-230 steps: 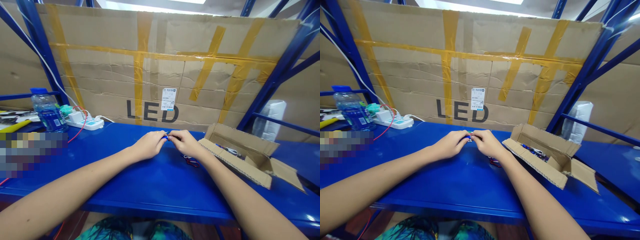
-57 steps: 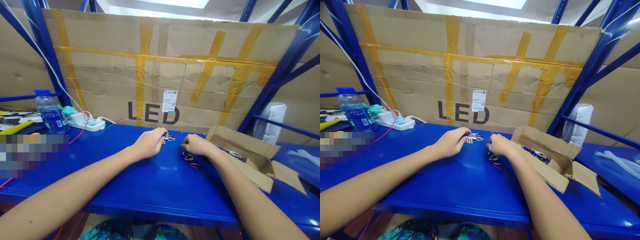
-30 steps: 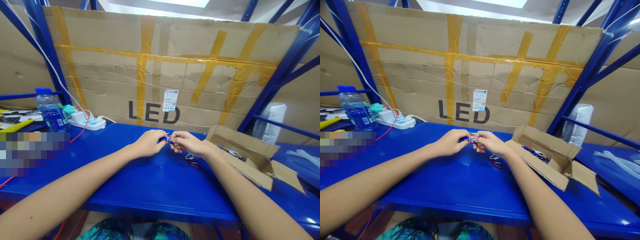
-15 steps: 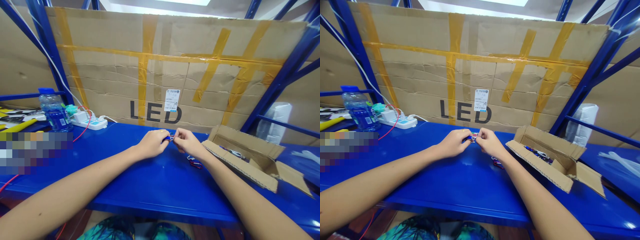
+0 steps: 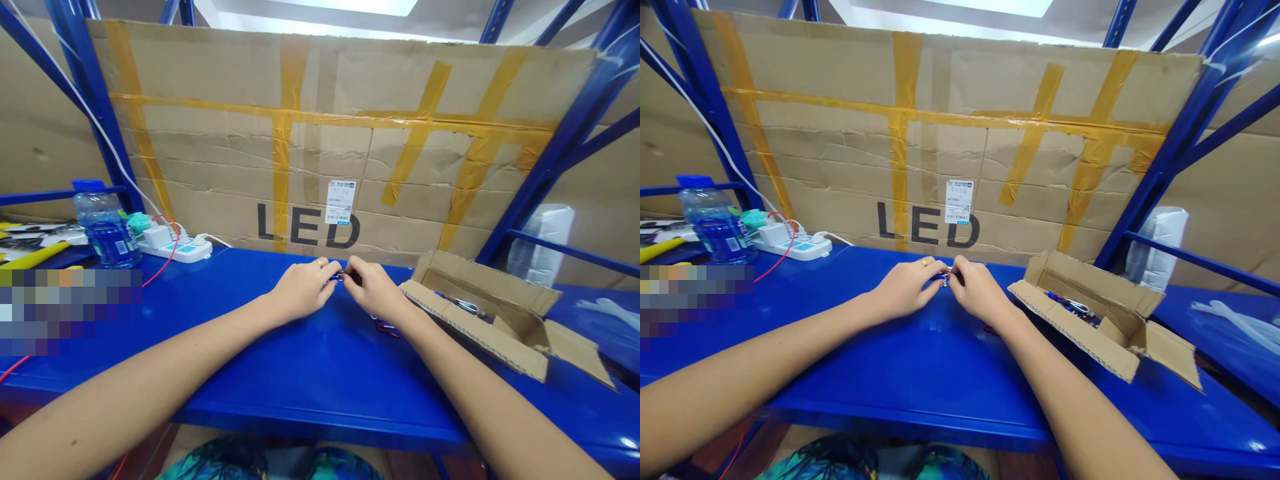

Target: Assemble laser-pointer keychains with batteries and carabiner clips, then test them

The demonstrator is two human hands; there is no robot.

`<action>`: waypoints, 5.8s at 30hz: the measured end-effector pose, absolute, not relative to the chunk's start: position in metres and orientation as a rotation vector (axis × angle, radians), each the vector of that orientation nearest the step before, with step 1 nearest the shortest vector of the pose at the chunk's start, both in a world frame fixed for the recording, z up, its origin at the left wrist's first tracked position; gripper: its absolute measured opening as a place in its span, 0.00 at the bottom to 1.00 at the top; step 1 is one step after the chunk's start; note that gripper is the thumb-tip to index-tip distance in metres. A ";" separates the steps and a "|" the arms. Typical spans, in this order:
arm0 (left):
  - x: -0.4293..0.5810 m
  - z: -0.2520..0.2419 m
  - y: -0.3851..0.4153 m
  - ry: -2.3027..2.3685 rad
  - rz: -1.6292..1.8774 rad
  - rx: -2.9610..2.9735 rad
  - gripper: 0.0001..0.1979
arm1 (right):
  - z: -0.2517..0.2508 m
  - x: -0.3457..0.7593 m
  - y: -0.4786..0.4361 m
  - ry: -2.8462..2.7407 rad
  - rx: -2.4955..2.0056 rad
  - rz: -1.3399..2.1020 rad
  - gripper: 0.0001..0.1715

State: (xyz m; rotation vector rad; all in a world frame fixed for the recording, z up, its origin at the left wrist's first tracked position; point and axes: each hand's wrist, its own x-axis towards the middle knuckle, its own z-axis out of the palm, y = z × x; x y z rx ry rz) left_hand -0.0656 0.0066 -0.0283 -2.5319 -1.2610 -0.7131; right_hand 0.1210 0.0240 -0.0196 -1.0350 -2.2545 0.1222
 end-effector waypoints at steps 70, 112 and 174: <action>-0.090 -0.019 0.038 -1.496 -3.208 -2.900 0.32 | -0.019 0.117 0.029 -1.661 -1.038 1.341 0.11; -0.086 -0.022 0.034 -1.560 -3.101 -2.962 0.32 | -0.023 0.115 0.034 -1.572 -1.040 1.184 0.15; -0.086 -0.021 0.034 -1.608 -3.044 -2.972 0.33 | -0.024 0.117 0.036 -1.635 -1.018 1.041 0.17</action>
